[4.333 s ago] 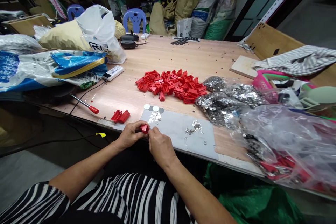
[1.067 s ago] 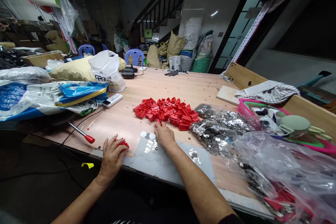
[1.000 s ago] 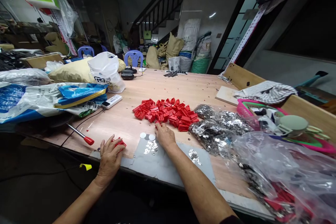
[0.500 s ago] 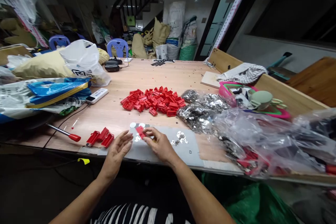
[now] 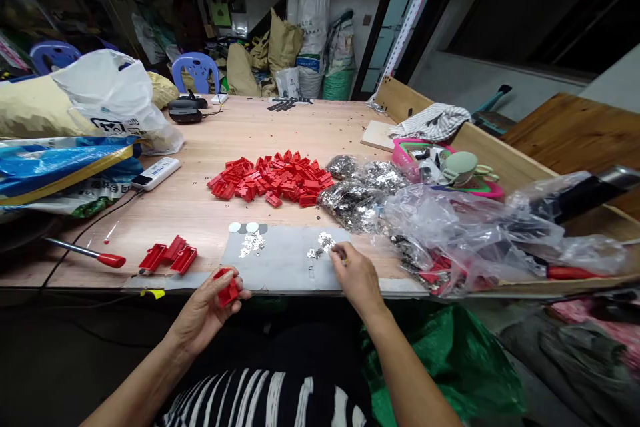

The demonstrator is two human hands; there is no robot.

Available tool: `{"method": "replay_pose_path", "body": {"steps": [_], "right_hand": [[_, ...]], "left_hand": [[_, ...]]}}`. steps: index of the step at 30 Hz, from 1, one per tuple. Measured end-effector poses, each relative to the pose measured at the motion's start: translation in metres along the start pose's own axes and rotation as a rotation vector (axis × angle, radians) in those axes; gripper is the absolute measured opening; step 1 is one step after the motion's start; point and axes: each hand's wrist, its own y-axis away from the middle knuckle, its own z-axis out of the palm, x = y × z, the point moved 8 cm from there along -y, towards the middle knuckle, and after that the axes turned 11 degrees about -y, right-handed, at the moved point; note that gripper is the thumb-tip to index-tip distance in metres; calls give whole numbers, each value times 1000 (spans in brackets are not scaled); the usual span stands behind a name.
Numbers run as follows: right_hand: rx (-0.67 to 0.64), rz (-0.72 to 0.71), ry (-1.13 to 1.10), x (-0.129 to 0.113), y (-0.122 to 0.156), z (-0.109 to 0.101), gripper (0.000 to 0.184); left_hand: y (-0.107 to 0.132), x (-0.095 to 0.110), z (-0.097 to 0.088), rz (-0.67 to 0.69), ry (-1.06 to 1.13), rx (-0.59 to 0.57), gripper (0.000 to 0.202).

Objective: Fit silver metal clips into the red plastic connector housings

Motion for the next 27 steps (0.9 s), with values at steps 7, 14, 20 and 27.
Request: {"method": "replay_pose_path", "body": {"steps": [7,14,20,27], "right_hand": [[4,-180,211,7,-21,-5,17],[-32,-190,268,8,-30,10,16],[-10,-191,231,13,-29,0,20],[-24,-107,-90,6,-19,2,27]], "left_hand": [[0,-5,5,7,-108,-12,36],[5,-1,16,-50,71,-157,48],[3,10,16,148,-44,-128,37],[5,18,10,360,-297,21,33]]}}
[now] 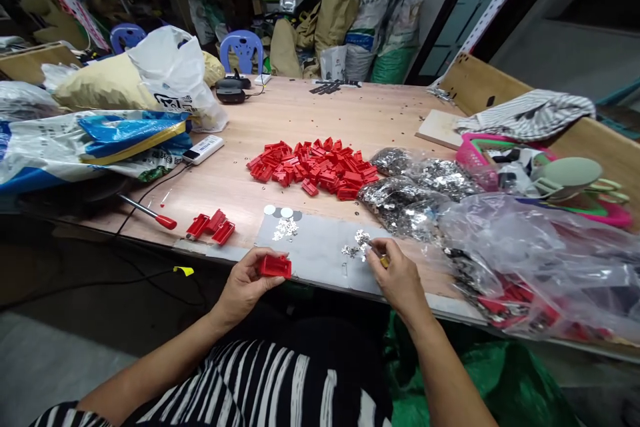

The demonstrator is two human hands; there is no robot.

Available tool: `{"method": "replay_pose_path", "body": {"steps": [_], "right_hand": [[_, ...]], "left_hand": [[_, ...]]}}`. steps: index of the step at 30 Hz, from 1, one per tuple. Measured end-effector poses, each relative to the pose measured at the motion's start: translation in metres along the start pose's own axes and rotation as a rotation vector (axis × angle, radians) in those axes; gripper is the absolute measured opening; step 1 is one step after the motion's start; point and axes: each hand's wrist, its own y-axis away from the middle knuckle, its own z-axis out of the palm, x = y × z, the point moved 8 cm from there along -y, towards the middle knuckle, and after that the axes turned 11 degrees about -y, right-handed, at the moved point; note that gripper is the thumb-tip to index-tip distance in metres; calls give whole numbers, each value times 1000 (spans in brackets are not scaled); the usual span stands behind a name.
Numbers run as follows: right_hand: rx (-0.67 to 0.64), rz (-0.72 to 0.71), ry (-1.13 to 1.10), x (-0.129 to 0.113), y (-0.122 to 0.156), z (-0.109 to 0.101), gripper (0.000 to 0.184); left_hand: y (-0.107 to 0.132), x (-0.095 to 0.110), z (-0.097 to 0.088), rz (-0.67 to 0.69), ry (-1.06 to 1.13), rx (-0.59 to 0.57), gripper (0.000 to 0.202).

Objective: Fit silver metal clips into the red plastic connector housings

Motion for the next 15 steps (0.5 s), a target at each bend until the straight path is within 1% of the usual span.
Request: {"method": "replay_pose_path", "body": {"steps": [3,4,6,8,10,13,15], "right_hand": [[-96,46,-310,-14,8,21,31],[-142,59,-390,-21,12,31,31],[-214,67,-484,-39,22,48,30],[-260,51,-507,-59,31,62,26],[-292,-8,-477,-78,39,72,22],[-272,-120,-367,-100,46,78,16],[-251,-200,-294,-110,48,79,12]], "left_hand": [[1,3,-3,53,-127,38,34],[2,3,-3,70,-170,44,35],[3,5,-2,102,-249,46,36],[3,7,-1,117,-296,46,38],[4,7,-1,112,-290,52,39],[4,8,0,116,-265,57,38],[5,11,2,150,-307,50,37]]}}
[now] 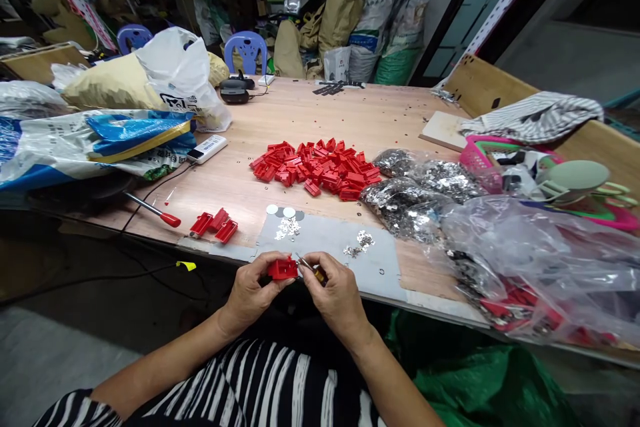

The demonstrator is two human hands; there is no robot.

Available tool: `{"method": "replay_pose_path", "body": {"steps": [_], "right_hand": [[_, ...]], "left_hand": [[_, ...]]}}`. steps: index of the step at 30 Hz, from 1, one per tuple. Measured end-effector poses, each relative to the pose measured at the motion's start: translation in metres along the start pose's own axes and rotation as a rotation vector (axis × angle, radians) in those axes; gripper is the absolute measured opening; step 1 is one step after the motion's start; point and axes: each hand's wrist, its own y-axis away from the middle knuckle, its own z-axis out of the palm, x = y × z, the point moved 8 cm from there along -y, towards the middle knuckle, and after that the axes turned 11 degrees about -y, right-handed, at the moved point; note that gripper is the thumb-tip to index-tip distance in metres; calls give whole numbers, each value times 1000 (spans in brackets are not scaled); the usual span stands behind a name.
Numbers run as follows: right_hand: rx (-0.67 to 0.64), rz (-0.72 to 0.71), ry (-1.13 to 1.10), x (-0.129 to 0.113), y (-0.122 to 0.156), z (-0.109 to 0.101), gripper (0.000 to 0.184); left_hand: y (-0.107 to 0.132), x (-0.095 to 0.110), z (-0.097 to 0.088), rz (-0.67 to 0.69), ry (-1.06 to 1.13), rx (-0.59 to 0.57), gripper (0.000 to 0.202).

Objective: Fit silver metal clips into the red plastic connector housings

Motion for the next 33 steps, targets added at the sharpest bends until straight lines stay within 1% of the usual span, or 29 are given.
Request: {"method": "replay_pose_path", "body": {"steps": [4,8,11,15,18,21,25,27,31,33], "right_hand": [[-58,-90,74,-8,0,9,9],[-88,-129,47,-12,1,11,11],[-122,-144,14,-14,1,14,14],[-107,-137,-6,-13,2,15,15],[-85,-75,-17,-7,2,14,11],[-116,-24,-47,-3,2,15,10],[-178,3,-109,1,3,16,16],[-168,39,-159,8,3,12,19],[-91,143,-208,26,2,2,20],[-102,175,-195,31,3,3,17]], "left_hand": [[2,8,1,130,-130,21,34],[7,16,2,325,-319,66,32],[9,17,3,394,-390,96,32],[11,19,3,427,-413,125,34],[12,21,4,438,-417,116,35],[13,22,3,445,-420,122,35],[12,20,3,441,-425,132,34],[12,19,3,438,-426,127,35],[13,19,4,442,-430,114,35],[13,20,5,452,-441,108,34]]}}
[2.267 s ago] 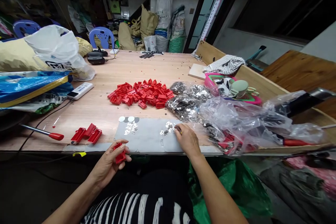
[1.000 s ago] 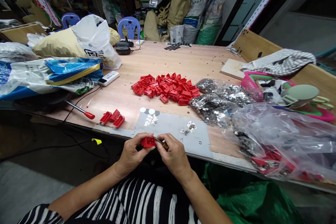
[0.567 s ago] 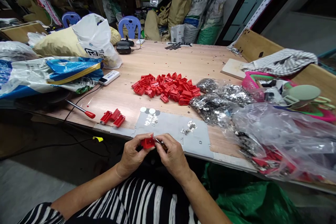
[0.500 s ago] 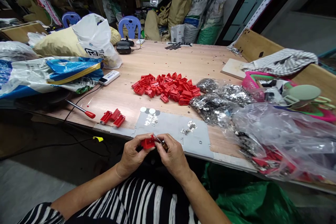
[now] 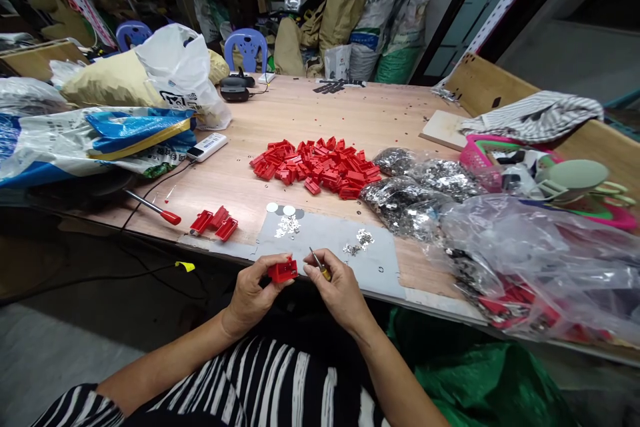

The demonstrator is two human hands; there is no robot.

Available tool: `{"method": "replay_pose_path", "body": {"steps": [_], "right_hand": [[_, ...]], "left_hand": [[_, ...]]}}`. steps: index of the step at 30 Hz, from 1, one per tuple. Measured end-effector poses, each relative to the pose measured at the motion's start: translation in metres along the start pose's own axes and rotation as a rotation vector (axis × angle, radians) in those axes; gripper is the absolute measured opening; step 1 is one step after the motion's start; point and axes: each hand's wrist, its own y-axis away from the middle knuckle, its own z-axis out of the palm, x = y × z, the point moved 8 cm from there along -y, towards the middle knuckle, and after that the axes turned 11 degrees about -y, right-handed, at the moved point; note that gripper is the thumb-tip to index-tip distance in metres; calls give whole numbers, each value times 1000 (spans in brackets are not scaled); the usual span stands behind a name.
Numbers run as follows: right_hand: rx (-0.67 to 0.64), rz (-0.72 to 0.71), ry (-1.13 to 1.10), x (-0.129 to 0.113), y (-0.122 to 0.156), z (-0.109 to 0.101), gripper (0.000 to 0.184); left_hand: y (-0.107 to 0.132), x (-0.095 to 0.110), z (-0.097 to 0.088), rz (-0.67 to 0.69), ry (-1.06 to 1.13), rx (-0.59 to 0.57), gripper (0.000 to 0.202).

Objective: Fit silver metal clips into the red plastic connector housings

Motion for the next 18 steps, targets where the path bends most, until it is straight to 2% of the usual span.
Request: {"method": "replay_pose_path", "body": {"steps": [4,11,14,18], "right_hand": [[-66,51,-35,3,-1,10,18],[-191,152,-278,5,-9,28,30],[-201,168,-301,6,-10,29,33],[-231,278,-417,15,-4,34,37]], "left_hand": [[-1,6,0,63,-41,3,34],[0,14,2,147,-81,33,36],[1,12,4,136,-65,33,36],[4,7,7,98,-19,-5,35]]}}
